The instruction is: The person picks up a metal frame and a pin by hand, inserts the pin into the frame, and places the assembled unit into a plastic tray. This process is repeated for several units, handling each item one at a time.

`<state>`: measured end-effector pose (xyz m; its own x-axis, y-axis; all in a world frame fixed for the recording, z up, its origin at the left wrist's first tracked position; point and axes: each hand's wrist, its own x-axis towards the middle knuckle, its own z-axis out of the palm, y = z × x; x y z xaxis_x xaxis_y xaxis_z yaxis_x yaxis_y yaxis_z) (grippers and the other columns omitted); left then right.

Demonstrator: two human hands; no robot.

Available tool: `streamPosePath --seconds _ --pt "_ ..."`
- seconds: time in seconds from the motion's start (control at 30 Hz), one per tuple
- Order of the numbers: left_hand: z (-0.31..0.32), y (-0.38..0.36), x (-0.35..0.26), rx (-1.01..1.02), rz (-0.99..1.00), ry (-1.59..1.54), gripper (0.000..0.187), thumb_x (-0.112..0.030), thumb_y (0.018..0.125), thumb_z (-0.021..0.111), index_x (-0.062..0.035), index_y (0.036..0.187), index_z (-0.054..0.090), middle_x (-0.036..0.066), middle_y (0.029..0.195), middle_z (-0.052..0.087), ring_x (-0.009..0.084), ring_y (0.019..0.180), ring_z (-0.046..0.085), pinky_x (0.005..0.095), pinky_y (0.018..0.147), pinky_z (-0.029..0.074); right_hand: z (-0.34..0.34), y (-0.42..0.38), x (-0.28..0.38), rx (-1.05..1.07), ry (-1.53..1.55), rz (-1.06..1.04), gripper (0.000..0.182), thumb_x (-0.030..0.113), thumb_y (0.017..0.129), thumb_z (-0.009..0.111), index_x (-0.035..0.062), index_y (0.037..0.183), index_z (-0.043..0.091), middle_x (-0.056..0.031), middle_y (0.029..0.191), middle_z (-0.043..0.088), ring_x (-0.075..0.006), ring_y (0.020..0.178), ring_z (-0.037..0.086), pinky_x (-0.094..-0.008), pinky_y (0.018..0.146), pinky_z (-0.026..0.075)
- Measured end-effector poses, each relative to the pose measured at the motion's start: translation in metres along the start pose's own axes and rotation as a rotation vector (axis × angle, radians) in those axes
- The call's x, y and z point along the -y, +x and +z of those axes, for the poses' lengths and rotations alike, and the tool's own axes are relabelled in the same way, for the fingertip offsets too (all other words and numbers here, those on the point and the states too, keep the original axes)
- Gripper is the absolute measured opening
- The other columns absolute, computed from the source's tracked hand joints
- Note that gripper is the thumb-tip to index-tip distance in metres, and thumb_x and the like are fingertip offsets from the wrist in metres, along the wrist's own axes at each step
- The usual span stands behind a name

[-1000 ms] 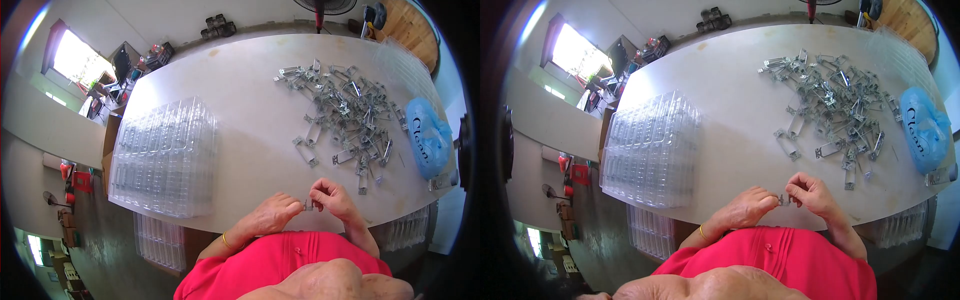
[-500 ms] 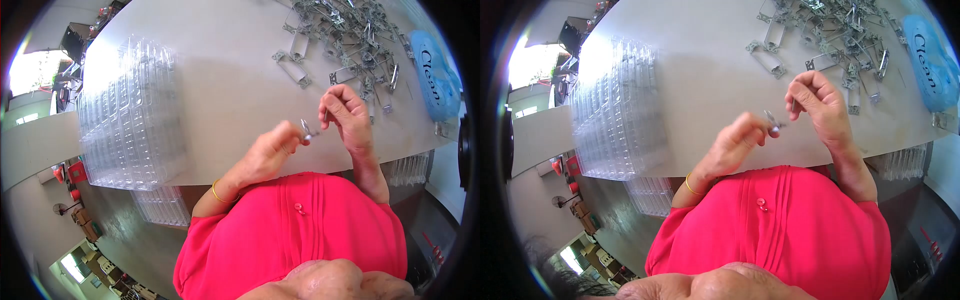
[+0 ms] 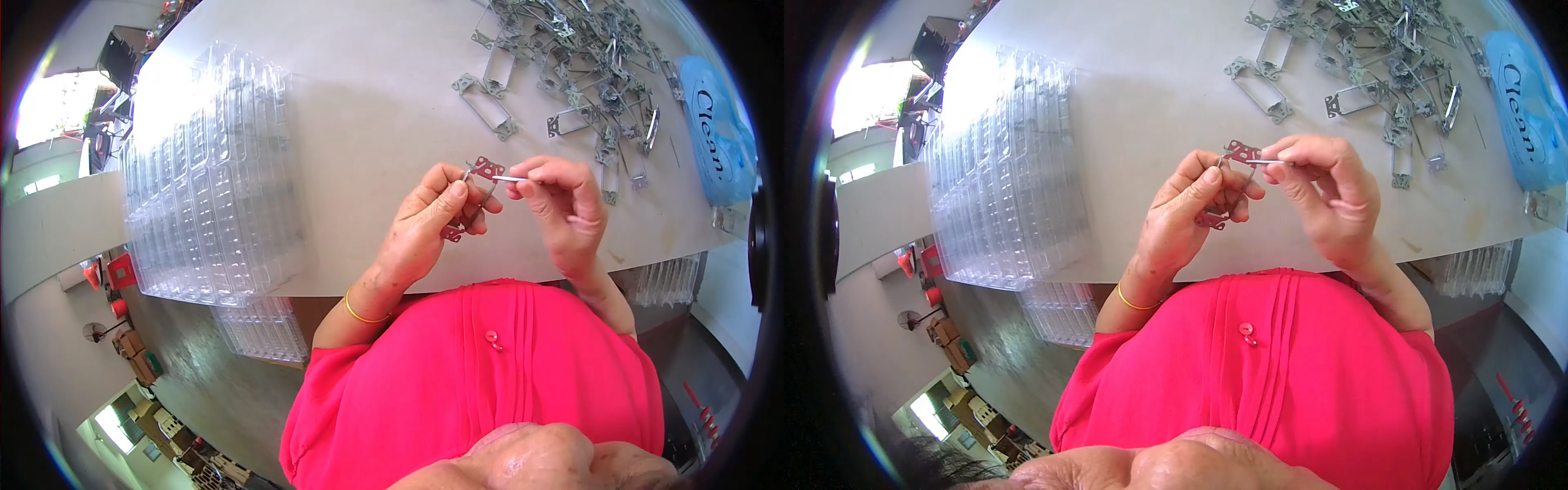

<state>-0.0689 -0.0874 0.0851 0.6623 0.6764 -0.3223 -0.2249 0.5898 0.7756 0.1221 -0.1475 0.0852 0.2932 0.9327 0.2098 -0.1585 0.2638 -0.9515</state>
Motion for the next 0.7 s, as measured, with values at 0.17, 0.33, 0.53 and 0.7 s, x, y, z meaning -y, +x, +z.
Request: streamPosePath --seconds 0.17,0.33,0.53,0.7 --pt "0.005 -0.005 -0.005 0.004 0.051 0.151 0.022 -0.026 0.108 0.047 -0.0053 0.109 0.055 0.012 0.108 0.069 0.0134 0.084 0.060 0.0274 0.074 0.047 0.000 0.004 -0.003 0.105 -0.447 -0.324 0.021 -0.008 0.089 0.070 0.0010 0.104 0.060 -0.0142 0.099 0.070 -0.0226 0.089 0.070 -0.0307 0.074 0.058" --pt "0.005 -0.007 0.006 0.025 0.125 0.304 0.013 -0.016 0.107 0.051 -0.0036 0.109 0.056 0.008 0.111 0.066 0.0106 0.089 0.058 0.0260 0.079 0.047 0.004 0.005 0.003 0.152 -0.740 -0.481 0.023 -0.006 0.086 0.074 0.0023 0.101 0.060 -0.0142 0.093 0.070 -0.0243 0.079 0.070 -0.0315 0.066 0.057" --pt "0.003 -0.004 0.013 -0.005 0.371 0.680 0.008 -0.001 0.104 0.053 0.0011 0.111 0.057 0.004 0.108 0.061 0.0101 0.093 0.054 0.0263 0.087 0.047 0.004 -0.003 0.011 0.131 -0.640 0.068 0.008 0.005 0.097 0.064 0.0048 0.096 0.056 -0.0088 0.076 0.066 -0.0171 0.062 0.064 -0.0290 0.053 0.048" --pt "-0.002 -0.002 0.013 0.042 0.366 0.621 0.005 -0.001 0.103 0.056 -0.0001 0.107 0.058 0.005 0.102 0.061 0.0115 0.094 0.054 0.0265 0.089 0.047 -0.003 0.003 0.024 0.239 -0.180 0.647 0.015 0.017 0.107 0.049 0.0055 0.099 0.055 -0.0009 0.068 0.061 -0.0051 0.056 0.054 -0.0228 0.051 0.042"
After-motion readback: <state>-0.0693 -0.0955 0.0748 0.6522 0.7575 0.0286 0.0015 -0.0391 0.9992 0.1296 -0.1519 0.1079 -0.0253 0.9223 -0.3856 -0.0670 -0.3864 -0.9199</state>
